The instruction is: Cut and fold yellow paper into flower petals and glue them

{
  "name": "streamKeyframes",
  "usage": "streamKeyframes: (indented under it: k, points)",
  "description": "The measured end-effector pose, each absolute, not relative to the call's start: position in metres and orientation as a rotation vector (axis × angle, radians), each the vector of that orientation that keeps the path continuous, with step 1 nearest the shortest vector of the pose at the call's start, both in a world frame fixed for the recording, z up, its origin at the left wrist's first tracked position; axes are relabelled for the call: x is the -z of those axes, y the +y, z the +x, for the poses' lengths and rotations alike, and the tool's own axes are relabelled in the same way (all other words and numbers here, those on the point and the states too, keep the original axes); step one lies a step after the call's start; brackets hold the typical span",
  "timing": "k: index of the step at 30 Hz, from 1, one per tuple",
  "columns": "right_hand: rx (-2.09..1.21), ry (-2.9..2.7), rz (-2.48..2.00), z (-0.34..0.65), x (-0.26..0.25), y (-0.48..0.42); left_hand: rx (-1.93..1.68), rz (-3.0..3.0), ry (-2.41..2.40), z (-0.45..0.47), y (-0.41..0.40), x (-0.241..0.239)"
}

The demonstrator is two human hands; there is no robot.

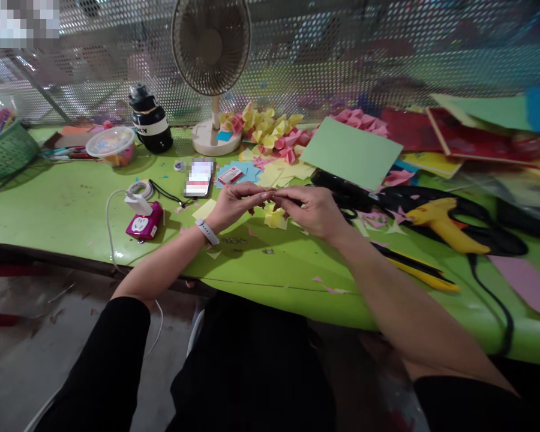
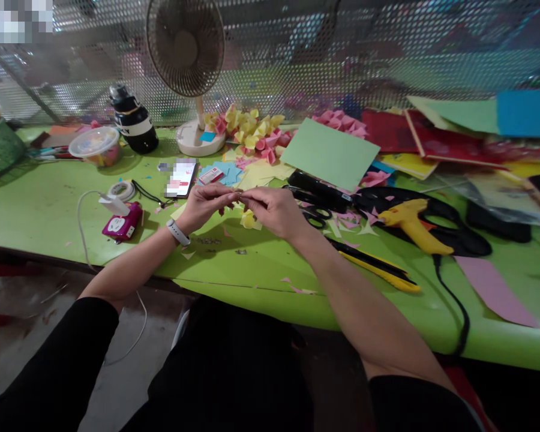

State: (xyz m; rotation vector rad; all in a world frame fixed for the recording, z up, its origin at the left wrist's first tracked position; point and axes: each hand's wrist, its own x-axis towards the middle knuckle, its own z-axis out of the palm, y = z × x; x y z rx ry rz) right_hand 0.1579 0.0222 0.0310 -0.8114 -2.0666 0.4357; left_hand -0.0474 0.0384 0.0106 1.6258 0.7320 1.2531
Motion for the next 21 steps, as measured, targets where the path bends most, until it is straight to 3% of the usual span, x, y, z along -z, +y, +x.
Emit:
streamKeyframes:
  k: [21]
  points:
    - [-0.690, -1.980, -0.923, 0.147, -0.032, 0.010, -1.461, 1.519, 0.817, -0.037, 0.029, -0.012]
